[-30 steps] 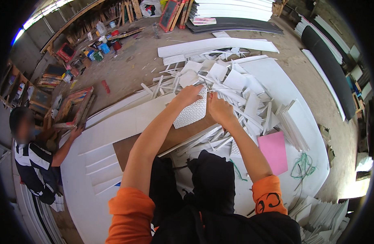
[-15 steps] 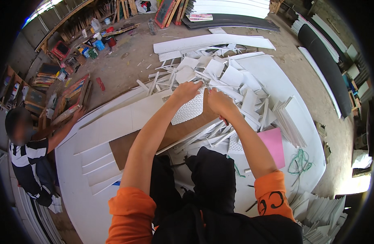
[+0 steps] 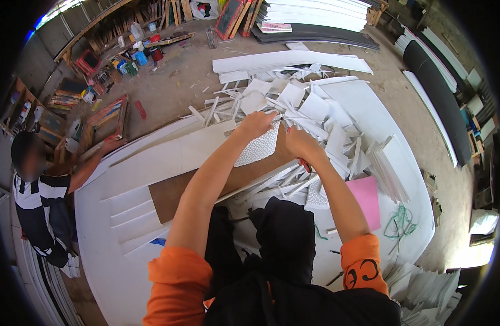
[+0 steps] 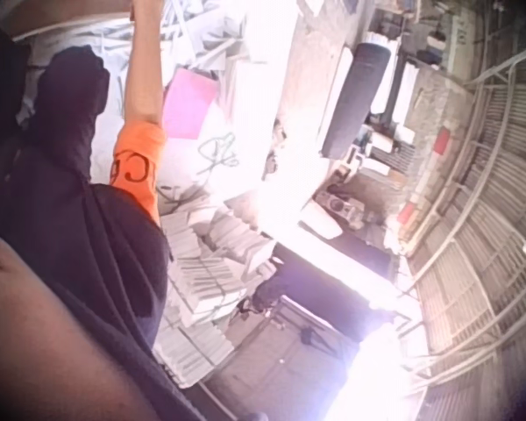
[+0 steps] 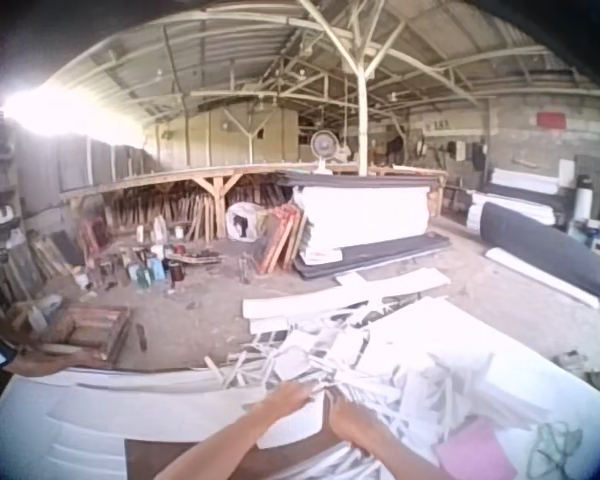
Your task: The person sits on the floor and uses a utility knife to cut white foam sheets and bubble wrap into smaller rectangular pieces. They repeatedly measure, score, and snap the foam, then stack the cut pieces. The person also handles a pink foam sheet and a large curved white panel.
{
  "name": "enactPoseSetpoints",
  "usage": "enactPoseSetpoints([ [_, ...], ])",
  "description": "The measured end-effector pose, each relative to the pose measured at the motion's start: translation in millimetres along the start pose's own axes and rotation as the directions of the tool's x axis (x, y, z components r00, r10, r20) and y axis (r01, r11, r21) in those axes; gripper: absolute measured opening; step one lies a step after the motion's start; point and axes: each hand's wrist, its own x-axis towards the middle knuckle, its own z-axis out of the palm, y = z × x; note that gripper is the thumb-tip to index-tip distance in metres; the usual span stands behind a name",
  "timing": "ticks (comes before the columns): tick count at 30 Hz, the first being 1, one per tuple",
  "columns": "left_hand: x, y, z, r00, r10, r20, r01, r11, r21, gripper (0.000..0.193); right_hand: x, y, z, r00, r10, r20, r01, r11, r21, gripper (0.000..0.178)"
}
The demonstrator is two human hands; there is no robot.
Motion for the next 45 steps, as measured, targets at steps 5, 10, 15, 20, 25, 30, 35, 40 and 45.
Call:
enactPoseSetpoints([
  [5, 0, -3, 4, 0.999, 0.044, 0.01, -0.044, 0.999, 0.011, 0.039, -4, -6, -11, 0.991, 0.029, 0.129, -0.046, 0.991, 0.125, 0.034],
  [10, -2, 8, -4, 0.993, 0.098, 0.058, -0.1, 0.995, 0.02, 0.037, 16, -6, -3, 0.971, 0.108, 0.215, -0.151, 0.97, 0.191, 0.027],
  [15, -3, 22, -16, 0.999, -0.011, 0.043, 0.013, 0.999, -0.048, 0.031, 21, 0, 10, 0.982, 0.091, 0.168, -0.122, 0.976, 0.183, 0.031],
  [20, 9, 26, -4, 0.982, 0.011, -0.19, -0.035, 0.991, -0.126, 0.025, 27, 7, 25, 0.998, 0.055, 0.002, -0.055, 0.991, 0.124, 0.033],
  [25, 11, 22, 2, 0.973, -0.013, -0.231, -0.025, 0.987, -0.157, 0.024, 14, 1, 12, 0.994, 0.077, 0.077, -0.075, 0.997, -0.035, 0.031],
  [30, 20, 14, 4, 0.979, -0.107, -0.172, 0.057, 0.961, -0.271, 0.025, -6, 4, -1, 0.997, 0.007, 0.075, -0.012, 0.997, 0.074, 0.03],
  [35, 25, 12, 6, 0.977, -0.072, -0.202, 0.005, 0.948, -0.318, 0.024, 0, 4, -2, 0.986, 0.049, 0.159, -0.057, 0.997, 0.049, 0.031],
  [40, 25, 13, -1, 0.985, -0.053, -0.163, -0.005, 0.941, -0.339, 0.024, 15, 10, 22, 0.997, 0.008, 0.076, -0.004, 0.999, -0.052, 0.035],
  [45, 24, 19, 3, 0.986, -0.06, -0.155, 0.008, 0.948, -0.318, 0.024, 26, 13, 46, 0.998, 0.051, 0.027, -0.049, 0.995, -0.082, 0.029],
])
